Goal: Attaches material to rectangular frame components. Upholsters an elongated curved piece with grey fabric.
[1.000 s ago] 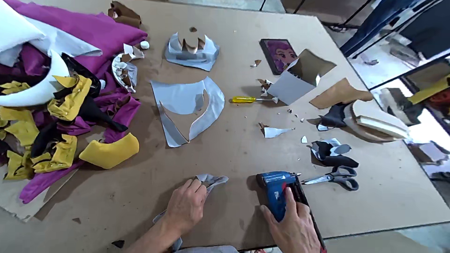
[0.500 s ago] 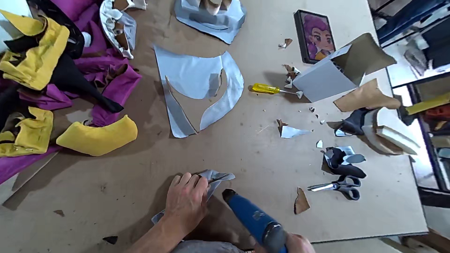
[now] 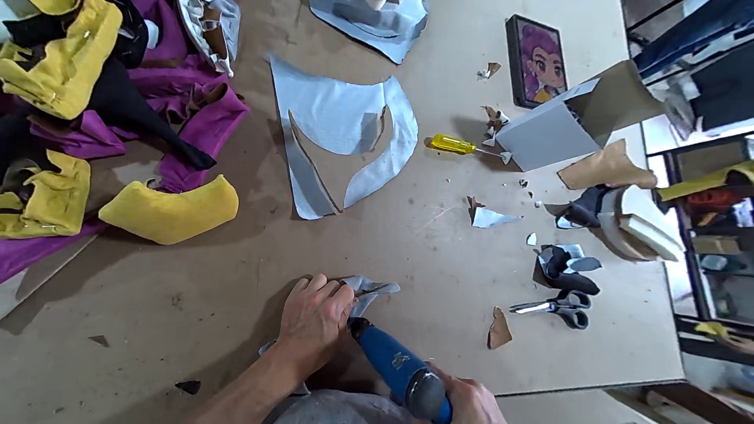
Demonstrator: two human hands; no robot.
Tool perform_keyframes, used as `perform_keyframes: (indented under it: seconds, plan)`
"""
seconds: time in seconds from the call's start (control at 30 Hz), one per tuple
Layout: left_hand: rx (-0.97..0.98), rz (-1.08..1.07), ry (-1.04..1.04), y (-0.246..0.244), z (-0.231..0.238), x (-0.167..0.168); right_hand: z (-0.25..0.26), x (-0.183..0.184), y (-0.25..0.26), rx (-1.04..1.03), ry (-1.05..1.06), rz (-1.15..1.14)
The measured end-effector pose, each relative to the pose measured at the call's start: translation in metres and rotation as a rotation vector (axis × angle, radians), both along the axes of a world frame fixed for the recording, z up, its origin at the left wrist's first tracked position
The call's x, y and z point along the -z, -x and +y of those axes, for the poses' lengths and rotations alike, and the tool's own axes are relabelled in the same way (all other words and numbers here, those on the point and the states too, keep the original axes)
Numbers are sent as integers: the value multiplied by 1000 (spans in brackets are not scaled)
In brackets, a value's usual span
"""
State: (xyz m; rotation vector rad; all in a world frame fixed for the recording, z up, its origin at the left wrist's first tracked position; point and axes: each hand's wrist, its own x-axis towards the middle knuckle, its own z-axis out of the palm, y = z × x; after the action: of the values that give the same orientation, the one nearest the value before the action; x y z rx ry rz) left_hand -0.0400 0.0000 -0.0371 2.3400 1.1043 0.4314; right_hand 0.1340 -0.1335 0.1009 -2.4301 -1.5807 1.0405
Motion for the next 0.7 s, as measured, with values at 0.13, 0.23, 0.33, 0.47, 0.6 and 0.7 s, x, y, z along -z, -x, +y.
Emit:
perform_keyframes:
  seconds: [0.13, 0.23, 0.33, 0.47, 0.6, 0.7]
  plan:
    - [-43, -65, 310, 17, 16, -25, -22, 11, -23, 187, -45, -272]
    - [-140, -57, 98, 38, 0, -47, -33, 38, -54, 249, -108, -371]
    - [-92, 100, -74, 60, -33, -57, -35, 62, -75, 256, -166, -385]
    - [-111, 272, -161, 70, -73, -35, -28, 62, -64, 184, -415, -382]
    - [-167, 268, -204, 56, -82, -30, -11, 73, -18, 111, -370, -24]
    - [-167, 227, -196, 44, -84, -25, -1, 100, 16, 47, -358, 119]
